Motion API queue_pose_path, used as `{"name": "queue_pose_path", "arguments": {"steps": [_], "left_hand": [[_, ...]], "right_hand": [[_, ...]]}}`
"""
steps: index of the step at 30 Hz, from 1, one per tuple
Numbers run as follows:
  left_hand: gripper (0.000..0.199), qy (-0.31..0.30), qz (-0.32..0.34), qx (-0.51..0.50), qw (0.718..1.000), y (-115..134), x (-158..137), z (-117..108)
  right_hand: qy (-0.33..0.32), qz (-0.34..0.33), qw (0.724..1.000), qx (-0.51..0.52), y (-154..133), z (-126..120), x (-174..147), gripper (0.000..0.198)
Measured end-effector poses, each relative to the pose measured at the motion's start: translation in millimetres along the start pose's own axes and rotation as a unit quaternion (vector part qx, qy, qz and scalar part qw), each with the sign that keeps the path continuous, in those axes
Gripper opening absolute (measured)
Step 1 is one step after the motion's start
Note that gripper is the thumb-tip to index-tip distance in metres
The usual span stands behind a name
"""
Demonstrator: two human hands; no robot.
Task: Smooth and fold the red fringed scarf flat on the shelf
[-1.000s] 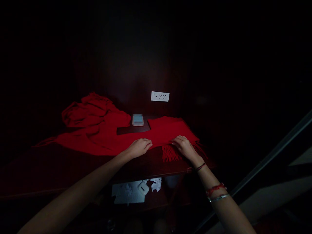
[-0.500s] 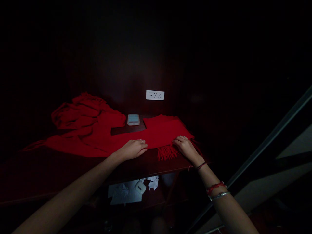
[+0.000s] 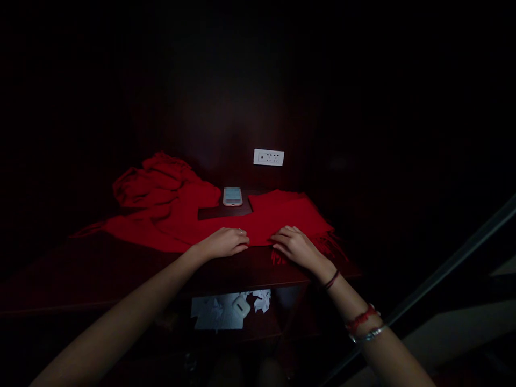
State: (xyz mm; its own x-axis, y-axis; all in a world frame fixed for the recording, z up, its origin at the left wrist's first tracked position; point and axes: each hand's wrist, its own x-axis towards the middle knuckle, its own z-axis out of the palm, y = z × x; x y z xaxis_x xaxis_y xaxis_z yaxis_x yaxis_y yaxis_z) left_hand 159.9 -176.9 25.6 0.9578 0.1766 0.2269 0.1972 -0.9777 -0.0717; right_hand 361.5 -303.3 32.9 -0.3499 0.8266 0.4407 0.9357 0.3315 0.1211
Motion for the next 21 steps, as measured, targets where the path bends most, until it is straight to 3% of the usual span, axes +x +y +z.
{"name": "queue_pose_path", "arguments": {"steps": [6,11,21], "left_hand": [[0.020,-0.007,-0.015,-0.015,1.000,-11,-18,-5],[0.023,0.002,-0.030,-0.041,0.999,-18,-29,-3],[0.025,0.002,-0.016,-0.034,0.999,-18,-22,-3]], "right_hand": [[-0.023,-0.068,0.997,0.032,-23,28,44,0.018],[-0.007,-0.065,0.997,0.047,-19,42,43,0.024],[-0.004,-0.048,0.998,0.041,-34,45,49,0.019]]}}
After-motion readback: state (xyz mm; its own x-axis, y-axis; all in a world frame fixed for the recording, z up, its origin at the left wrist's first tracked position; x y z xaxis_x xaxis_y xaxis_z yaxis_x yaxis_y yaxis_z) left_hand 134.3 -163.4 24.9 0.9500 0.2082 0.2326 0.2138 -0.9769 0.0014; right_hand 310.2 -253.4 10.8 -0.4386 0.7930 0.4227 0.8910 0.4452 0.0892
